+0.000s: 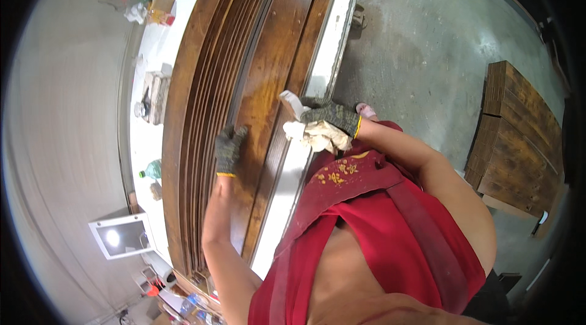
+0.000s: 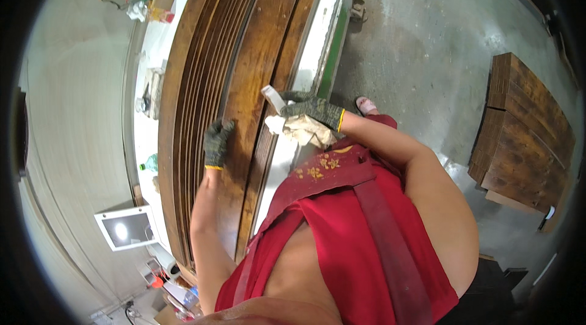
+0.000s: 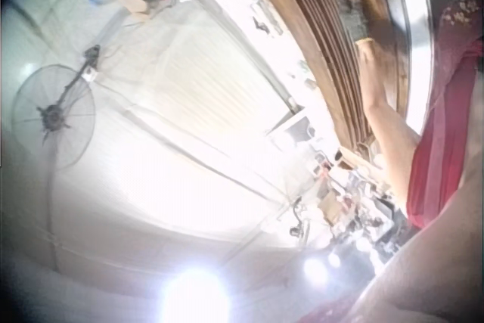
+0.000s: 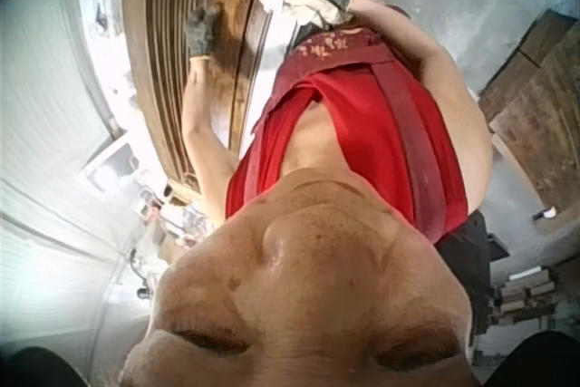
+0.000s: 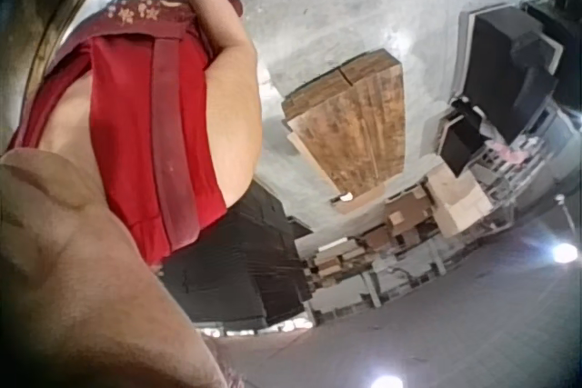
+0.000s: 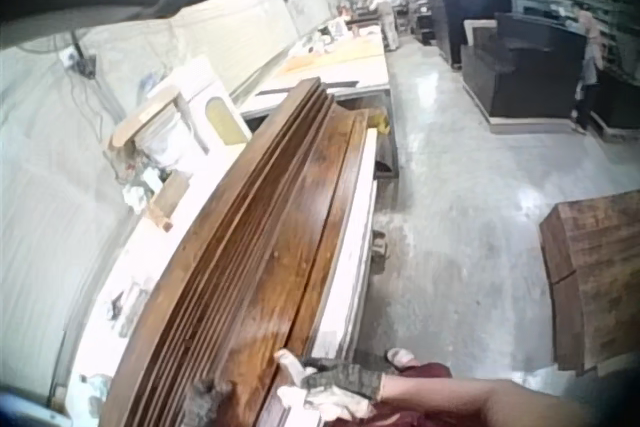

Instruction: The person sands and wipes long wood planks with a sanding block and a cloth, handling the planks one at a time on a workbench.

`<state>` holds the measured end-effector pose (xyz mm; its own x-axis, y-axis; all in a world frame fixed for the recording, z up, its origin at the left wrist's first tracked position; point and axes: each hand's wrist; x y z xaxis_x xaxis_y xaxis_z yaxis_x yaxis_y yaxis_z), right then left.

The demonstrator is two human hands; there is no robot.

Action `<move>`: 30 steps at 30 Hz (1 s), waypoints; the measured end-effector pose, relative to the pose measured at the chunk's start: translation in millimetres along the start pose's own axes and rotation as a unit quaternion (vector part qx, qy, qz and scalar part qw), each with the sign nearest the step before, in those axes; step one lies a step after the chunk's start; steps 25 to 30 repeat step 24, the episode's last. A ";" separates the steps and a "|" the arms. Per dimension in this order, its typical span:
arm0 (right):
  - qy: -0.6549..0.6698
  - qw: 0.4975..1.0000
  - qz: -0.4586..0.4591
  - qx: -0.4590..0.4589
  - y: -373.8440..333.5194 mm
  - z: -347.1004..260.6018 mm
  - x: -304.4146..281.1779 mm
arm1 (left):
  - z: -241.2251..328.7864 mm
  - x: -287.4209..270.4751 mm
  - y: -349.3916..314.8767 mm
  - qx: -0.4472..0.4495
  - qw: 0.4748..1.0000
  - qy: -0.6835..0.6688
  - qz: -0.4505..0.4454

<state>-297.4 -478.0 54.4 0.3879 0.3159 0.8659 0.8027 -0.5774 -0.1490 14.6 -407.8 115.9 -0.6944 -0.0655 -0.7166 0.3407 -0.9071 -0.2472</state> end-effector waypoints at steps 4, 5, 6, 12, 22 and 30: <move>-0.031 1.000 -0.003 0.001 7.3 -19.1 17.0 | -14.5 23.0 -20.6 0.013 0.995 -0.099 0.027; 0.006 0.997 -0.074 -0.010 2.2 -17.0 21.2 | -15.2 27.1 -22.9 0.010 0.993 -0.114 0.015; 0.042 0.996 -0.078 0.013 -2.5 -13.9 24.3 | -19.3 26.8 -25.0 0.000 0.992 -0.129 0.004; 0.171 0.972 -0.100 0.126 2.5 -10.7 11.4 | -16.8 33.6 -42.3 -0.027 0.982 -0.185 -0.014; -0.361 0.927 -0.100 0.006 1.9 -2.7 6.2 | 32.5 24.3 -81.0 -0.119 0.956 -0.258 -0.079; -0.390 0.914 -0.110 -0.009 -2.8 -8.4 15.6 | 41.7 17.8 -82.2 -0.116 0.948 -0.286 -0.072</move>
Point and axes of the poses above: each hand's wrist, its own y-axis towards the middle knuckle, its own x-axis out of the palm, z = x × y
